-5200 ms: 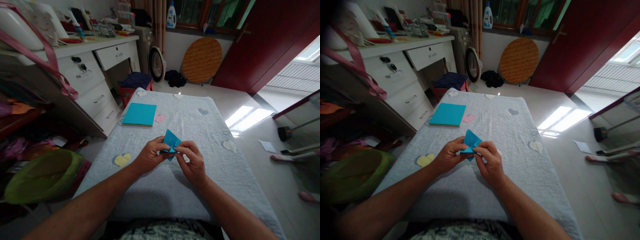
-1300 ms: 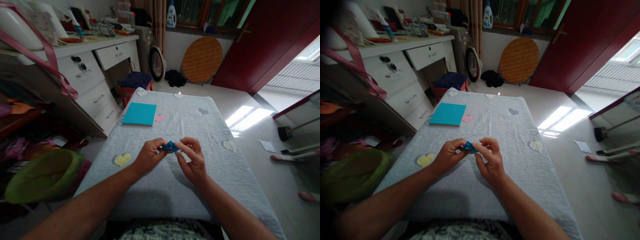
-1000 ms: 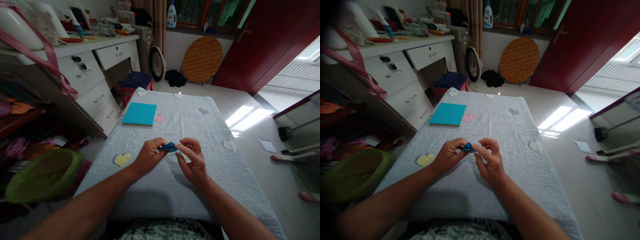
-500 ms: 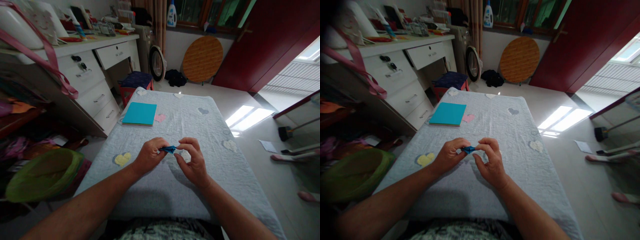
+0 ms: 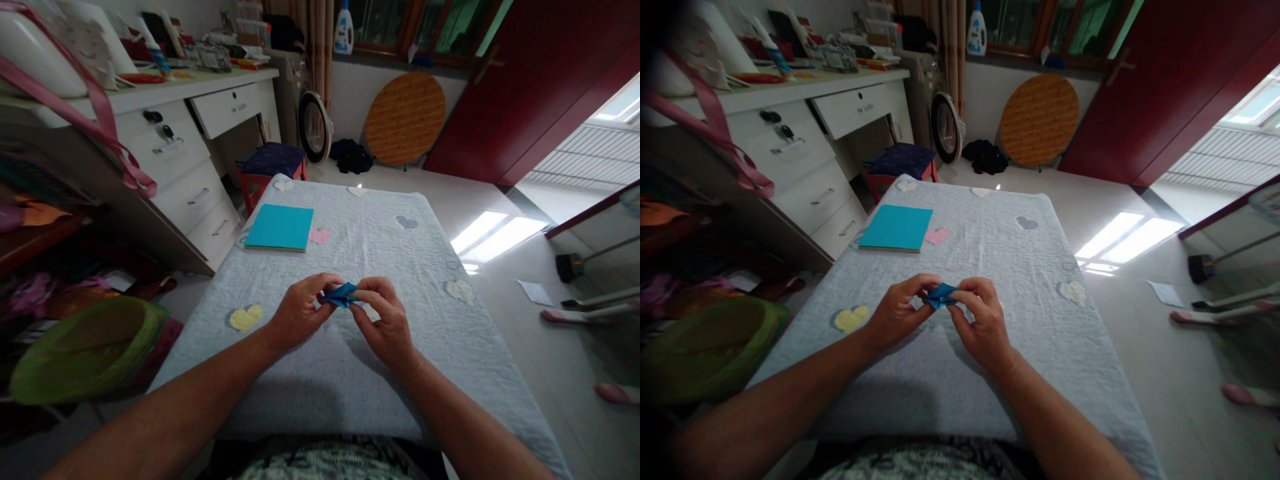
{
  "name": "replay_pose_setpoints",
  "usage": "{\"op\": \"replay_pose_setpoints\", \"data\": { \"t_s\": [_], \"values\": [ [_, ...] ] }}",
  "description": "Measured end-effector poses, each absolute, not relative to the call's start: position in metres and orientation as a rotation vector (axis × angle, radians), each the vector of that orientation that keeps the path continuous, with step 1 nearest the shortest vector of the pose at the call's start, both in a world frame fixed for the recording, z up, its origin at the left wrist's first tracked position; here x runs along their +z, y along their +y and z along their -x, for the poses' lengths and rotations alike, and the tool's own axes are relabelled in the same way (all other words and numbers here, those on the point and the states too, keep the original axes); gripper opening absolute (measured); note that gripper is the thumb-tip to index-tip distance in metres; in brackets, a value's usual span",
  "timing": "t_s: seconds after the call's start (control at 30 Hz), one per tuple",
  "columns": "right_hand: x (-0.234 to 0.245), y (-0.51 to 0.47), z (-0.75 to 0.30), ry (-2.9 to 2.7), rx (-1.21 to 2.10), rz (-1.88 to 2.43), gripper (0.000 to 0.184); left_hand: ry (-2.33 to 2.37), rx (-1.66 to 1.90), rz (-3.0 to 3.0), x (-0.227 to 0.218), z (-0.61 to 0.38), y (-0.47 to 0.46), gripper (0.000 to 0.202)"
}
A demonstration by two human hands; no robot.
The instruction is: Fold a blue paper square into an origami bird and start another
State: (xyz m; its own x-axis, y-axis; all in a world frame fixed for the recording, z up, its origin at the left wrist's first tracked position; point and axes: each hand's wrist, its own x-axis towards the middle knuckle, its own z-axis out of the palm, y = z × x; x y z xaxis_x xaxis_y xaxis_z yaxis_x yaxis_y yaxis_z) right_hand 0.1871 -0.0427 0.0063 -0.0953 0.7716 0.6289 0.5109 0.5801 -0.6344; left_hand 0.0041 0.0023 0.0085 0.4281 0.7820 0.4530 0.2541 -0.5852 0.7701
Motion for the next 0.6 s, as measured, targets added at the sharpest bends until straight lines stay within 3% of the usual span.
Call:
{"op": "replay_pose_setpoints", "data": {
  "t_s": [0.13,0.6],
  "values": [
    [0.0052,-0.0409,-0.188,-1.758,0.362,1.085,0.012,0.818,1.156,-2.048,0.0052,-0.0042,-0.0003,0.039],
    [0.0046,-0.041,-0.1884,-1.76,0.364,1.074,0.014,0.634,1.117,-2.183,0.0117,-0.003,0.0037,0.012]
  ]
}}
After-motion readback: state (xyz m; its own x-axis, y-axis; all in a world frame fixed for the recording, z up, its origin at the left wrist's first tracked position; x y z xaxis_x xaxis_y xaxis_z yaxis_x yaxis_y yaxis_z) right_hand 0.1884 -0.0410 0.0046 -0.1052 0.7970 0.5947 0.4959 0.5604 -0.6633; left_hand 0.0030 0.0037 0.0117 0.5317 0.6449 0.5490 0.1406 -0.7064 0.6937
